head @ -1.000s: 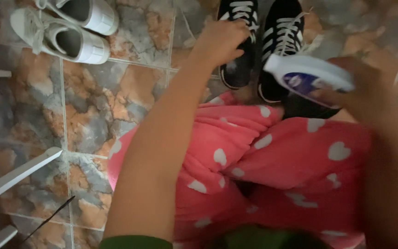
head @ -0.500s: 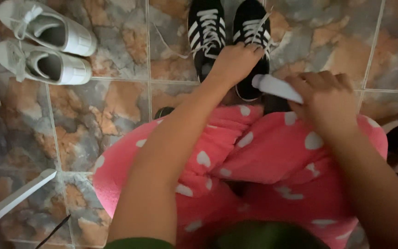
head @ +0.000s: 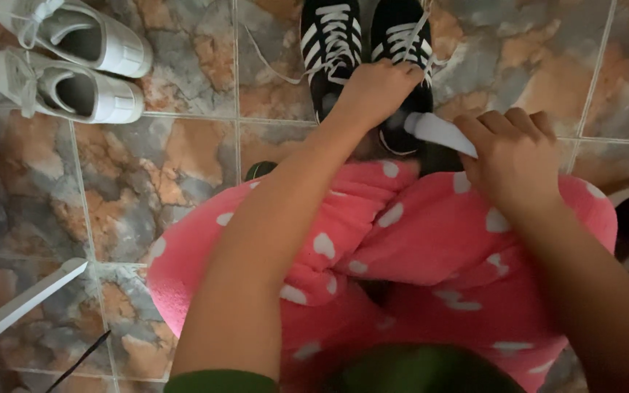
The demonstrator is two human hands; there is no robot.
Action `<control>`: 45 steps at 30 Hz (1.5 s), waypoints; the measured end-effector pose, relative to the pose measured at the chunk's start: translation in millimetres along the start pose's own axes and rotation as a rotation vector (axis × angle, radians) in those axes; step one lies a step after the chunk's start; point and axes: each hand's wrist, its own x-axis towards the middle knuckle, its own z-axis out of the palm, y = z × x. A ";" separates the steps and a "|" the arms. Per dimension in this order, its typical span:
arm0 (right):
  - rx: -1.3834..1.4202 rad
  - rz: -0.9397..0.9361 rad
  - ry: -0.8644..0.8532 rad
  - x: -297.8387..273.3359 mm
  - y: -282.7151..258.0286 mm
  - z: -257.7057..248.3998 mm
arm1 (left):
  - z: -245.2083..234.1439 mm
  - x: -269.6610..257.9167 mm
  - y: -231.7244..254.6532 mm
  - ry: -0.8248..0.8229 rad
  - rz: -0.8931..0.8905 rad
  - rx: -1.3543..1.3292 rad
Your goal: Cleaning and organizing various pairs of shoes on a shoe rack.
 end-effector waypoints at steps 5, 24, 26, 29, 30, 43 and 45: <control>0.036 0.098 -0.090 9.6 21.5 -12.1 | -11.5 0.1 -0.5 -0.025 -0.003 -0.039; 0.931 0.849 0.694 -234.4 255.1 239.1 | 25.7 16.8 29.3 0.068 0.121 0.541; 0.813 0.791 0.687 -229.4 253.2 247.2 | 25.3 23.8 17.0 0.029 0.049 0.481; 1.003 0.774 0.773 -223.0 231.5 242.5 | -12.0 24.6 7.4 0.048 0.060 0.418; 1.074 0.794 0.772 -221.7 227.7 235.8 | -34.7 27.8 11.6 0.070 -0.037 0.238; 0.204 0.751 0.678 -63.5 202.9 129.6 | -20.4 23.7 73.0 0.366 -0.639 -0.645; 0.081 0.414 0.503 21.1 132.8 76.5 | -13.3 18.7 69.5 0.382 -0.632 -0.770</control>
